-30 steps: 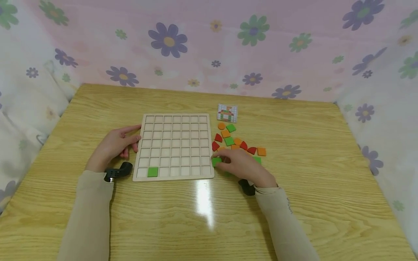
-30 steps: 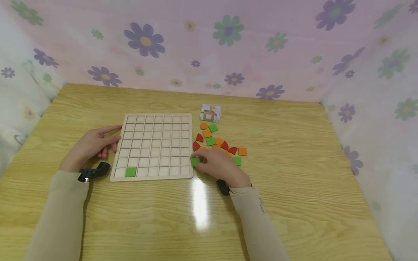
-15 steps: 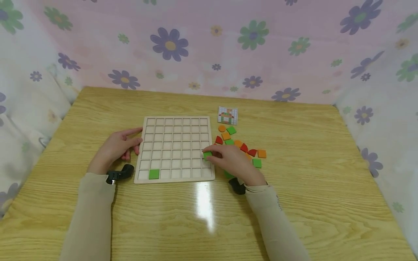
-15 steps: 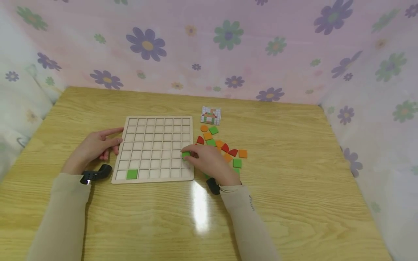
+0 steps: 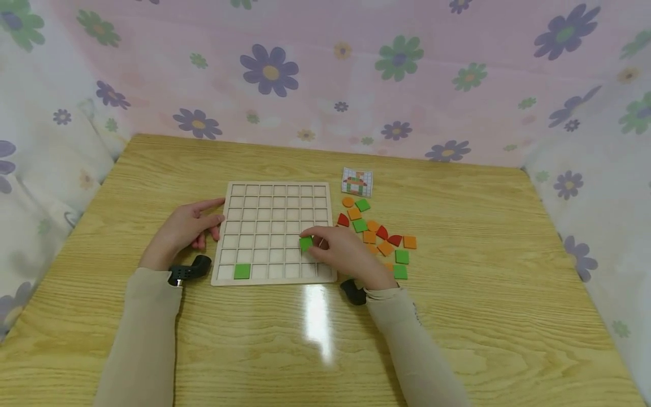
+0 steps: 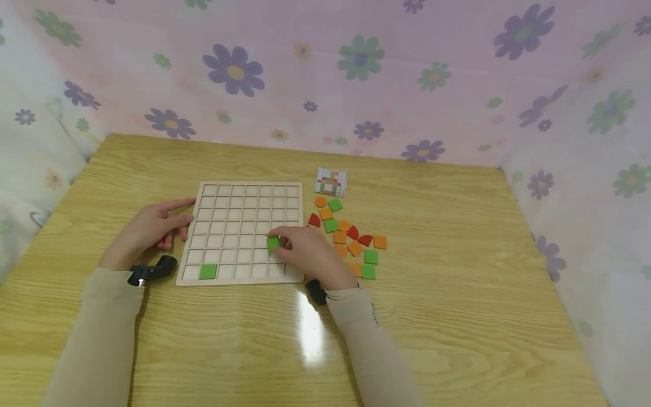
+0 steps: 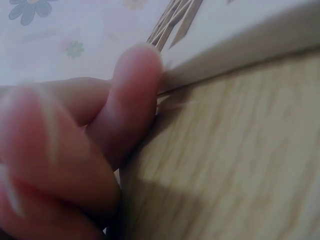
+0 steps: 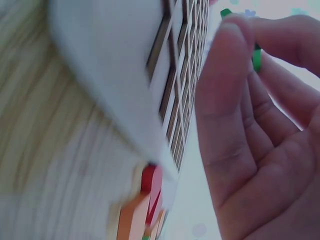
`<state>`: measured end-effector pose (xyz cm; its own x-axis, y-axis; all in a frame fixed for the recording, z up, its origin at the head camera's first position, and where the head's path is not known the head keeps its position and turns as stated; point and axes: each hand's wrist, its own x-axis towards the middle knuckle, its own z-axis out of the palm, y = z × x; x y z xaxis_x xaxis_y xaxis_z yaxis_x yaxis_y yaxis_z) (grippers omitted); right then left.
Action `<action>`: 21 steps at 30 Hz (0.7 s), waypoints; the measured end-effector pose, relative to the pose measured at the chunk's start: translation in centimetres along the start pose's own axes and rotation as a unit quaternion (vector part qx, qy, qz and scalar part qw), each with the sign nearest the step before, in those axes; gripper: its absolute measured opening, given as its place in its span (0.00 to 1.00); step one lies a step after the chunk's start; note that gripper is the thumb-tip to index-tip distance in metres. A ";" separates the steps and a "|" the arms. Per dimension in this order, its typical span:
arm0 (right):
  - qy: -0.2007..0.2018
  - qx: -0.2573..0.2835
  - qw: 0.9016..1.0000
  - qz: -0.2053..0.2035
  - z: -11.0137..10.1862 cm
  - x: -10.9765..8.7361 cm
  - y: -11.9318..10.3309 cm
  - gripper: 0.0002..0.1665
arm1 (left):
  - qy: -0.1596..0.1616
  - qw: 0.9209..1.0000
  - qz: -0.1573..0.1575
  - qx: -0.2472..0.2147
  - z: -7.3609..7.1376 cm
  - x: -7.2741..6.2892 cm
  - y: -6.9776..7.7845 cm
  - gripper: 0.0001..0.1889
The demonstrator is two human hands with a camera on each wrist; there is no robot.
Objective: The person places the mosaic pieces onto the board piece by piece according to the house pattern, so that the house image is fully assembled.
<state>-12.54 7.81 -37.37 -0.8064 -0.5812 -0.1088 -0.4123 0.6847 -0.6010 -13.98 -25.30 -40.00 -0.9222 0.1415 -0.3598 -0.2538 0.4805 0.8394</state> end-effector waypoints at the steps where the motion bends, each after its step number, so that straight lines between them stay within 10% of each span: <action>1: -0.001 -0.002 1.000 -0.003 0.1 0.2 -0.2 0.16 | -0.002 1.000 0.000 0.000 0.0 0.0 0.0 0.32; 21: -0.028 0.042 0.998 -0.038 2.6 2.6 -3.7 0.12 | 0.007 1.000 -0.005 -0.006 0.0 0.2 -0.2 0.31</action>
<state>-11.99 2.56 -37.50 -0.7480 -0.6554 -0.1041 -0.4319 0.5999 -0.6734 -14.09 -25.39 -40.25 -0.9233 0.1244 -0.3634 -0.2670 0.4722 0.8401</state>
